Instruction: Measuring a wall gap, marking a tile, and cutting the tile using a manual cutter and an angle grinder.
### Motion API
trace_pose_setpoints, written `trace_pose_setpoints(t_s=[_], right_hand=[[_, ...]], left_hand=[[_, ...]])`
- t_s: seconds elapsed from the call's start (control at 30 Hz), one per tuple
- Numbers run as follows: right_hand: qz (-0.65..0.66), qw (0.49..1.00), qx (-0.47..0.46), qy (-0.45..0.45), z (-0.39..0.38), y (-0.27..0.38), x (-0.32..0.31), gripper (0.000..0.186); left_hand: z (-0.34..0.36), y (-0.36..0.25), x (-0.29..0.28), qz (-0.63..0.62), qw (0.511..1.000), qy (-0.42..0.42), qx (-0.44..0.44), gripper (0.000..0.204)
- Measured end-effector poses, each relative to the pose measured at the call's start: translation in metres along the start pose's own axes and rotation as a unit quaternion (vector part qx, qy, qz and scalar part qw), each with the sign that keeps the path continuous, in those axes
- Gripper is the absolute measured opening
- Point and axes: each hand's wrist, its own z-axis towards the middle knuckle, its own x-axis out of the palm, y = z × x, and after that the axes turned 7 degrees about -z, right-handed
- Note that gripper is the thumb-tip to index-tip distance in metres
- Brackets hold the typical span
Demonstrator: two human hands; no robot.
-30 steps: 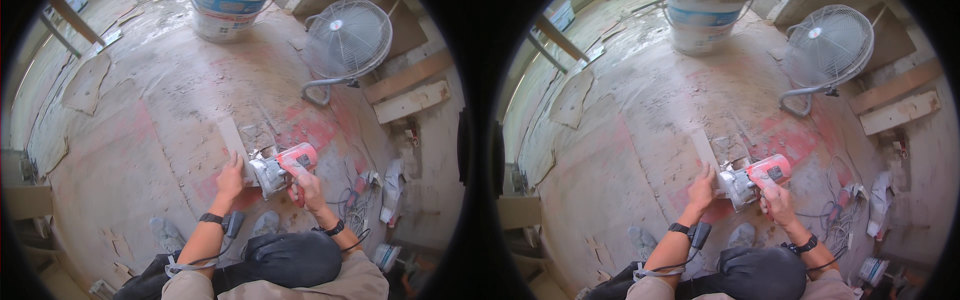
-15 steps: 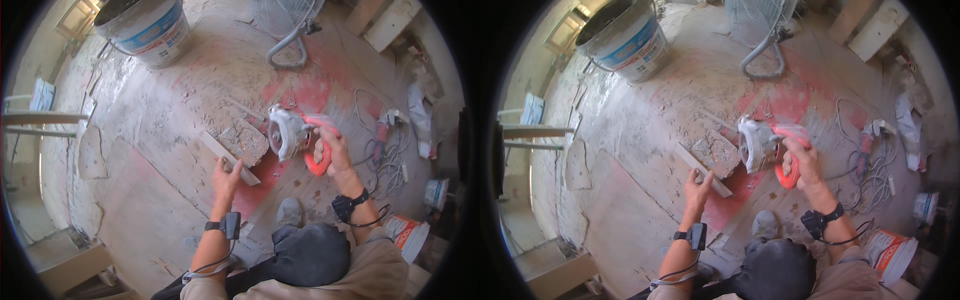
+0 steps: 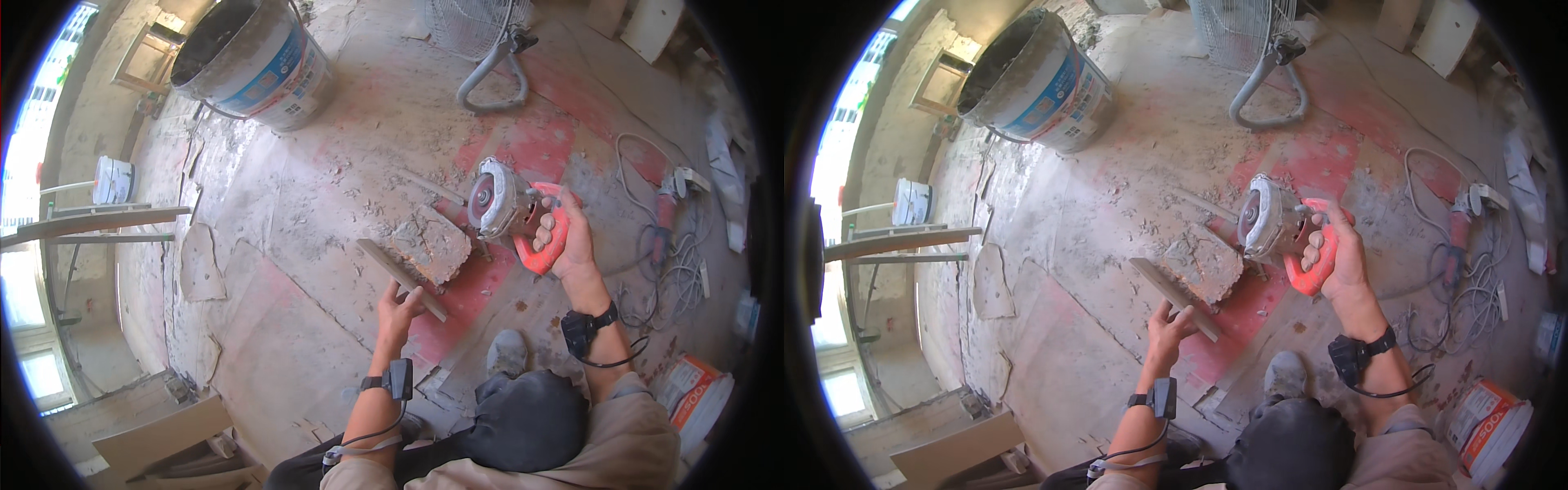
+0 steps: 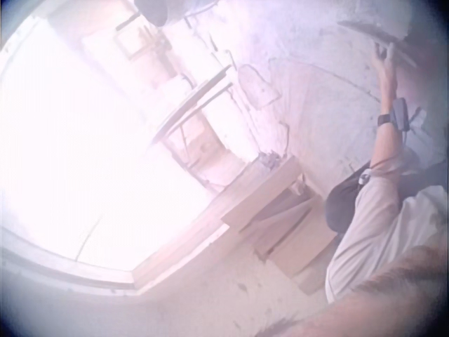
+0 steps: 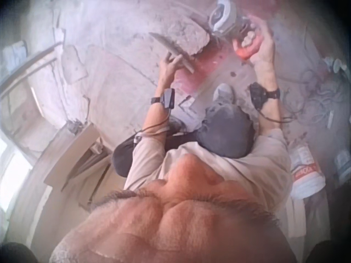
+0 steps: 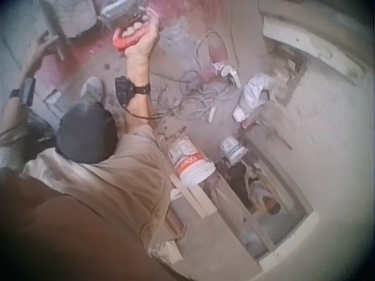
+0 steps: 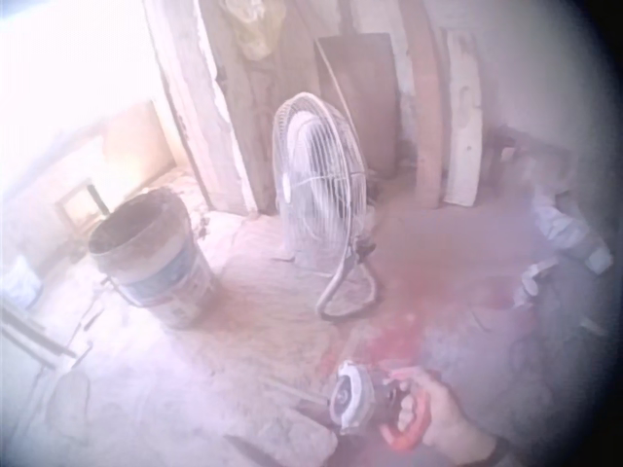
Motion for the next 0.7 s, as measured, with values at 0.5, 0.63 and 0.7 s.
trace_pose_setpoints(t_s=[0.5, 0.63, 0.7], right_hand=[[-0.028, 0.999, -0.011, -0.015, -0.006, -0.004, 0.011, 0.037], [-0.016, 1.0, 0.005, -0.003, -0.003, -0.005, 0.007, 0.038], [-0.005, 1.0, 0.005, -0.006, -0.003, -0.005, 0.007, 0.039]], left_hand=[[-0.002, 0.002, -0.012, -0.013, 0.999, 0.034, -0.017, 0.05], [-0.002, 0.0, -0.009, -0.017, 0.999, 0.035, -0.025, 0.052], [-0.004, -0.002, -0.004, -0.018, 0.999, 0.021, -0.017, 0.053]])
